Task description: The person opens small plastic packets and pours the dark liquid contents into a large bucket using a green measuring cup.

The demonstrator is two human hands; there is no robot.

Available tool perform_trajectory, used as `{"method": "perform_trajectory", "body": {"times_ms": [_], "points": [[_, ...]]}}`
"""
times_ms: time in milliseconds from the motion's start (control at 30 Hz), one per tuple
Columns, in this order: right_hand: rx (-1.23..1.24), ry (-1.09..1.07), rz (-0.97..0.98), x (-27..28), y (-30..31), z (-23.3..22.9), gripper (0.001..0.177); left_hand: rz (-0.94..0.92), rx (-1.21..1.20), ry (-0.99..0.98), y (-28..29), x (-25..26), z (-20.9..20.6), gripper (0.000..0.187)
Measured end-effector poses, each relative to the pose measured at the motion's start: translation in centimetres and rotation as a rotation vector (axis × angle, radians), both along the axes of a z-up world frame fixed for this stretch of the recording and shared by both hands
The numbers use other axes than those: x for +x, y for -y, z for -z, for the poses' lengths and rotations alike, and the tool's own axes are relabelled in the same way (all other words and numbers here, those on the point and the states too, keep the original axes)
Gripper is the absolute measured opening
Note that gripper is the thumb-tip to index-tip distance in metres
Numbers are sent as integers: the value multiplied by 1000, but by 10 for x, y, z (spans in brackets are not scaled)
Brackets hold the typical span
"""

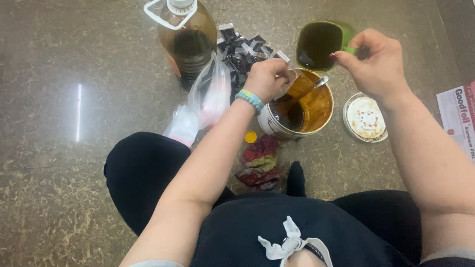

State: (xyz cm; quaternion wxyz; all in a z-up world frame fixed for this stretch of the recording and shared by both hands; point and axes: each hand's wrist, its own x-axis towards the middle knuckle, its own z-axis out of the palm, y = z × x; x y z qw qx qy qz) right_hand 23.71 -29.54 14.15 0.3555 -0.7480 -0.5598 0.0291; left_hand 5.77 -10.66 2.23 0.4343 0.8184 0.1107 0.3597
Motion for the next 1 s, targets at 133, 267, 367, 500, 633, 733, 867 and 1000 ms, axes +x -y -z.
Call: {"method": "perform_trajectory", "body": {"times_ms": [133, 267, 367, 500, 633, 733, 867, 1000], "points": [[43, 107, -72, 5, 1, 4, 26, 10, -1, 52, -2, 4, 6, 12], [33, 268, -40, 6, 3, 3, 32, 14, -78, 44, 2, 1, -4, 12], [44, 334, -57, 8, 5, 3, 33, -1, -96, 28, 3, -2, -9, 11], [22, 450, -57, 8, 4, -3, 35, -26, -57, 29, 2, 0, -5, 10], [82, 527, -73, -10, -3, -18, 30, -37, -37, 35, 2, 1, 0, 9], [95, 366, -51, 6, 0, -5, 28, -49, -31, 53, 1, 5, 7, 9], [50, -301, 3, 27, 2, 10, 27, -63, -24, 70, -2, 8, 12, 9], [200, -981, -121, 35, -5, 17, 17, -71, -73, 32, -1, 3, 7, 8]]}}
